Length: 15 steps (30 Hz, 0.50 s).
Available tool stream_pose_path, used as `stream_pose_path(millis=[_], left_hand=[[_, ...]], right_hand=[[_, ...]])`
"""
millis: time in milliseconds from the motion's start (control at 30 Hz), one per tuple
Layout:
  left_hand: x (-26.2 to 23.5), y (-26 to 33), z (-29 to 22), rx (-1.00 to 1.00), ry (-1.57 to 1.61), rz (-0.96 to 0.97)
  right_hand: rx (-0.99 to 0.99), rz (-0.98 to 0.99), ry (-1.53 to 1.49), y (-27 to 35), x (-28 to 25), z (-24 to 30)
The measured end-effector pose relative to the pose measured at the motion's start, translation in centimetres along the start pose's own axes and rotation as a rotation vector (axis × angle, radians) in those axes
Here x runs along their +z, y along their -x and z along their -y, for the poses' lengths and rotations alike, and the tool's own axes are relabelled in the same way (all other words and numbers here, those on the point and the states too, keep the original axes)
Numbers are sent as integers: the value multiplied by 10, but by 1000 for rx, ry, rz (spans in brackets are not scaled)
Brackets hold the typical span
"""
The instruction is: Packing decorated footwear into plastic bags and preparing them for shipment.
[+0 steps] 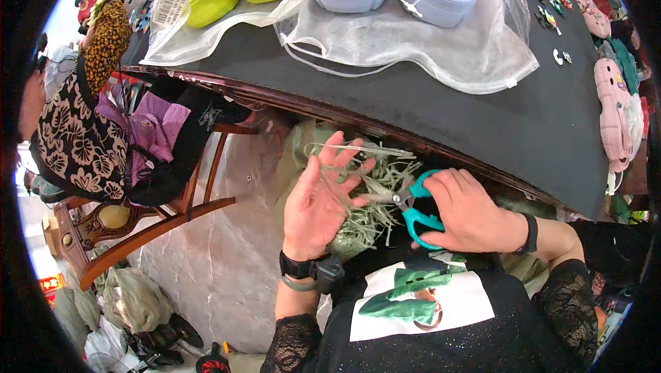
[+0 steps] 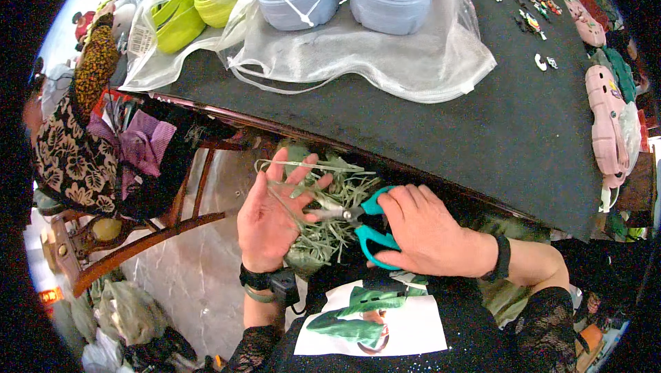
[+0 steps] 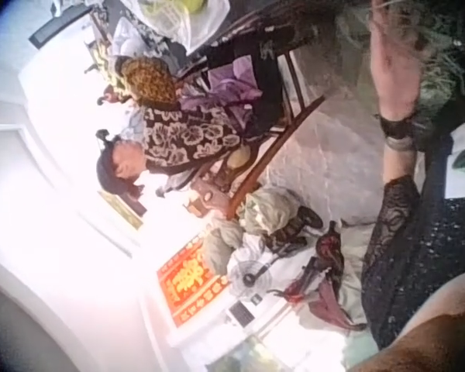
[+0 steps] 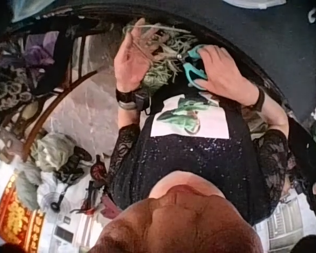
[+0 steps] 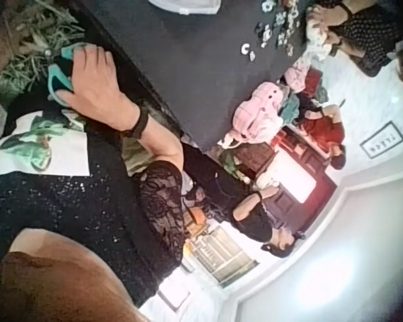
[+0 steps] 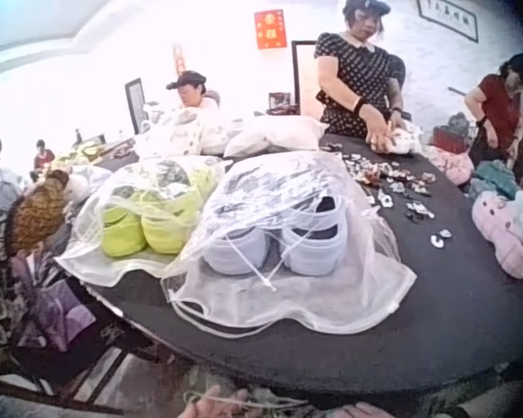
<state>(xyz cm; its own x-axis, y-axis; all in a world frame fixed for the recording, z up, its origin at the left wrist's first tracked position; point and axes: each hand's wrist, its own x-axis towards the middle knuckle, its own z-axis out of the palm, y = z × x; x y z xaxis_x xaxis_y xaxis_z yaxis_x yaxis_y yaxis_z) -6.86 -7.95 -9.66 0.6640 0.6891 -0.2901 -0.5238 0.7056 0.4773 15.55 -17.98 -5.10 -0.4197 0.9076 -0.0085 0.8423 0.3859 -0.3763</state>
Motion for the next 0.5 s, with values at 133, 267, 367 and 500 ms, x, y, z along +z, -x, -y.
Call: stream_pose_path(millis=[133,267,367,500], left_hand=[[6,8,4,23,-111,-27],[6,10,6,29,-151,-31],[6,10,5,32,-122,-18],[10,8,7,24,-77,-42]], right_hand=[[14,9,142,-11,6,-4],[-35,36,179,-14,4,-6],[-30,35,153,-14,4,-7],[16,87,70,-9,6,-9]])
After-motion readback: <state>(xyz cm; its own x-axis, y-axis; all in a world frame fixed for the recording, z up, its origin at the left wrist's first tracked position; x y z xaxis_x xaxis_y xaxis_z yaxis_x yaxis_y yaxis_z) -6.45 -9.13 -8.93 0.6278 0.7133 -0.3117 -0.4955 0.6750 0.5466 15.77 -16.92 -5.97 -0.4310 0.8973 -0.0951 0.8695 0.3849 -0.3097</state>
